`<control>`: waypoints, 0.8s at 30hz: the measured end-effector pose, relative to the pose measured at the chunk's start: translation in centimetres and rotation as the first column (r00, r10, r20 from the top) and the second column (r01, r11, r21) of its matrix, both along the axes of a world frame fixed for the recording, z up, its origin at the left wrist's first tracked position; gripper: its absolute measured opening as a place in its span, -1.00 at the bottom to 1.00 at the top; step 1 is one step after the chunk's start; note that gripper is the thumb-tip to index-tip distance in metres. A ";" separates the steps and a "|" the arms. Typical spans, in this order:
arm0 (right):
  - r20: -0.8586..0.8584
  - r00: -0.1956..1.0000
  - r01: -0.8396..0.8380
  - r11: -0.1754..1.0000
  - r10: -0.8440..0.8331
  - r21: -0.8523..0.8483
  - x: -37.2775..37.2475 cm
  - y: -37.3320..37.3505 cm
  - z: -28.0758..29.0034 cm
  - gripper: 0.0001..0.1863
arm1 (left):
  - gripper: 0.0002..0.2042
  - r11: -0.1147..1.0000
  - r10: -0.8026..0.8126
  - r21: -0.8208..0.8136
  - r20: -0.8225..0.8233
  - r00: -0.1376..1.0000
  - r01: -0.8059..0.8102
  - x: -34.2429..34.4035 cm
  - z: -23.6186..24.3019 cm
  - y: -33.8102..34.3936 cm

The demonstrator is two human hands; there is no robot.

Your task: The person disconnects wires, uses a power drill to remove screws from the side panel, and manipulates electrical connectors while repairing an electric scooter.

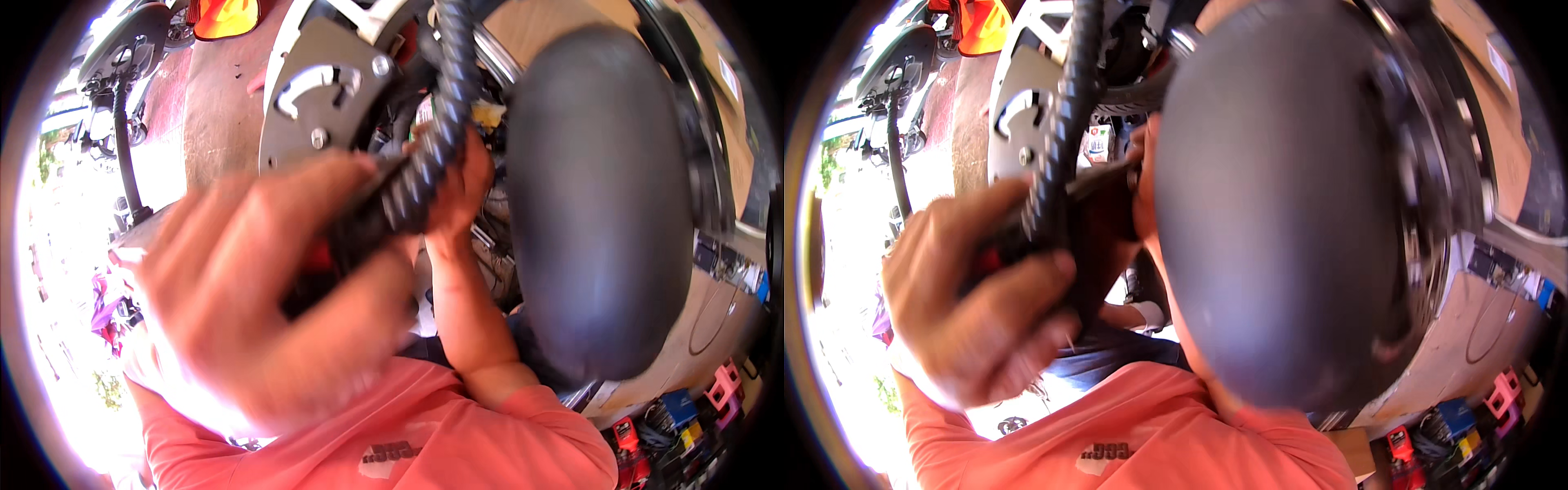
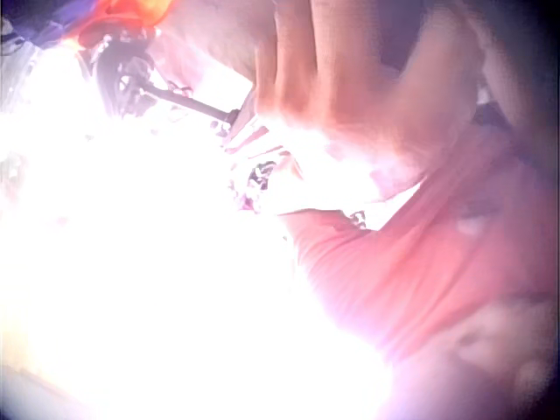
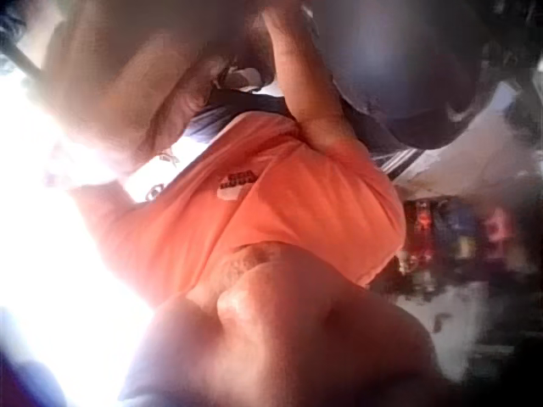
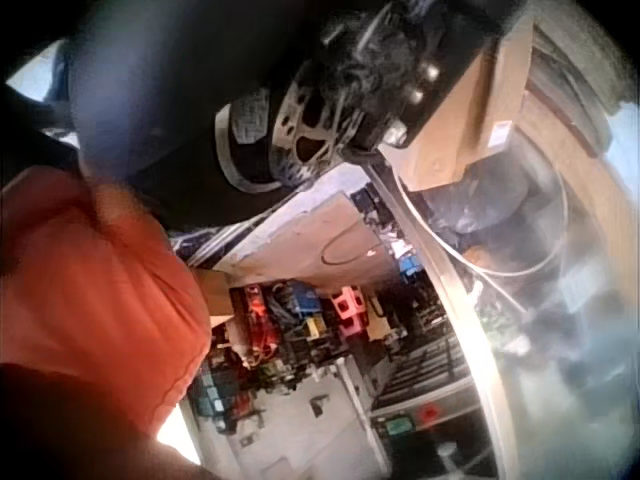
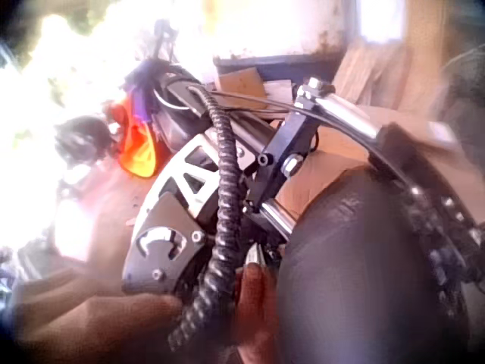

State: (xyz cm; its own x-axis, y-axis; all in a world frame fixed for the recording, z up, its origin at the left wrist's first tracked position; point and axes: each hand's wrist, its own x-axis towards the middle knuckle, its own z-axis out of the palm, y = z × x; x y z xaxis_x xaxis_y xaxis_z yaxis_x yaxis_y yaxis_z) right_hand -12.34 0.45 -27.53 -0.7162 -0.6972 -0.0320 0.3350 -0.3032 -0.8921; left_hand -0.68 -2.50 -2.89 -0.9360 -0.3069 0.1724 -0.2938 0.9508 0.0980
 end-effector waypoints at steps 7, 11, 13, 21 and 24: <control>-0.475 0.873 0.126 0.992 -0.110 0.000 -0.2 -2.5 0.9 -0.52 | -0.86 0.994 0.033 0.103 0.062 0.998 -0.040 -0.5 2.0 1.0; -0.465 0.884 0.043 0.999 -0.051 -0.030 -0.3 -0.1 4.5 -0.58 | -0.88 0.986 0.063 0.156 0.028 0.998 -0.067 -0.3 1.8 1.9; -0.395 0.918 -0.044 0.999 0.038 -0.005 -1.8 0.1 4.6 -0.61 | -0.88 0.990 0.049 0.130 0.038 0.998 -0.054 0.0 1.8 1.9; -0.426 0.888 -0.088 0.972 0.175 0.216 -0.2 -1.3 7.5 -0.41 | -0.87 0.987 0.036 0.156 0.053 0.998 -0.043 0.4 1.4 2.0; -0.501 0.845 -0.101 0.976 0.187 0.195 -0.7 -1.7 5.8 -0.41 | -0.88 0.987 0.085 0.133 0.024 0.996 -0.088 0.9 1.6 2.5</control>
State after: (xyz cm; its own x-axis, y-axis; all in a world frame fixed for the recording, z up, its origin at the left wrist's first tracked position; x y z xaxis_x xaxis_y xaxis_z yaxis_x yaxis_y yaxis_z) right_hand -13.00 -1.21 -21.74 -0.5517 -0.8107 0.1958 -0.1551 -0.1309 -0.9792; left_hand 0.25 -0.04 -1.28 -0.9075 -0.4061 0.1077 -0.3773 0.9005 0.2162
